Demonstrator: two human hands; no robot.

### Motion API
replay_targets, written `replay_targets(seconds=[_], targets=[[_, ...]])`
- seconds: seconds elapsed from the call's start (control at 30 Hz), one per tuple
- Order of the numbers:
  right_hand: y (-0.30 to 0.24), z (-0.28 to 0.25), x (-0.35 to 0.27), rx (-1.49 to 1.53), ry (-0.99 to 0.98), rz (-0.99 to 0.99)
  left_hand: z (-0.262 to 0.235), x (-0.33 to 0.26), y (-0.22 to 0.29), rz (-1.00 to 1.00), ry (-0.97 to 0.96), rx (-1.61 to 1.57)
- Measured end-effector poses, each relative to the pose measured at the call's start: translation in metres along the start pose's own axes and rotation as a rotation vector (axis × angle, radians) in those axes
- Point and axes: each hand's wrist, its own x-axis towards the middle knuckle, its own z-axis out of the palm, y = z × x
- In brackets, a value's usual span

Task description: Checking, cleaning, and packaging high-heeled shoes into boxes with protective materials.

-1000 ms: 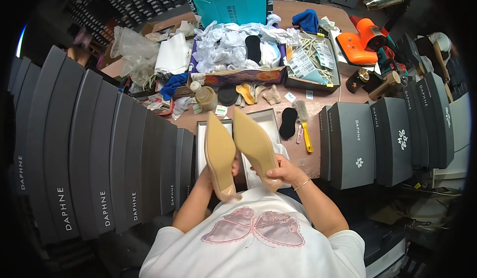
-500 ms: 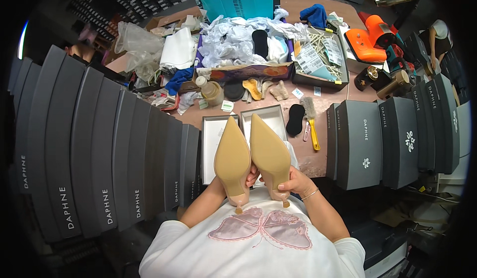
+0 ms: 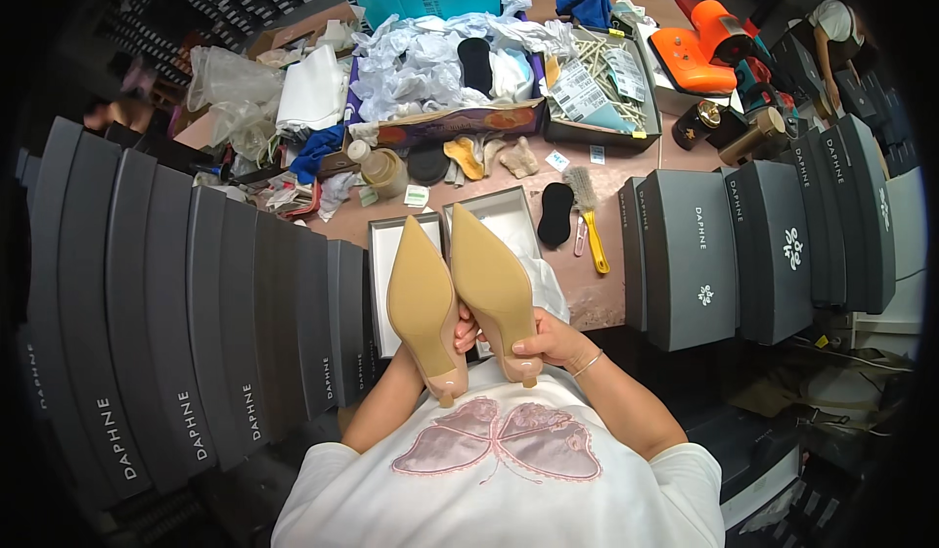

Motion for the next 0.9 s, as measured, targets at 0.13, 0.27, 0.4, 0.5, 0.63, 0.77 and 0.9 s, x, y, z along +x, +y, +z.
replay_targets(seconds=[0.13, 0.27, 0.4, 0.5, 0.63, 0.77, 0.9], targets=[[0.001, -0.002, 0.0, -0.055, -0.014, -0.012, 0.004, 0.001, 0.004, -0.032, -0.034, -0.027], [-0.006, 0.004, -0.002, -0.098, -0.002, 0.002, 0.006, -0.002, 0.003, -0.035, -0.027, -0.038], [-0.002, -0.002, -0.004, -0.094, 0.032, 0.037, 0.012, -0.001, 0.005, -0.041, 0.007, -0.027], [0.001, -0.006, -0.005, -0.068, 0.025, 0.006, 0.012, -0.001, 0.005, -0.055, 0.057, -0.008], [-0.008, 0.006, -0.006, -0.075, 0.029, 0.017, 0.017, -0.006, 0.005, -0.039, 0.088, 0.026], [-0.005, 0.004, -0.005, -0.102, 0.02, 0.01, 0.014, -0.008, 0.005, -0.036, 0.046, 0.022], [-0.005, 0.008, -0.004, -0.043, 0.028, 0.008, 0.004, -0.003, 0.001, 0.023, -0.033, -0.012]])
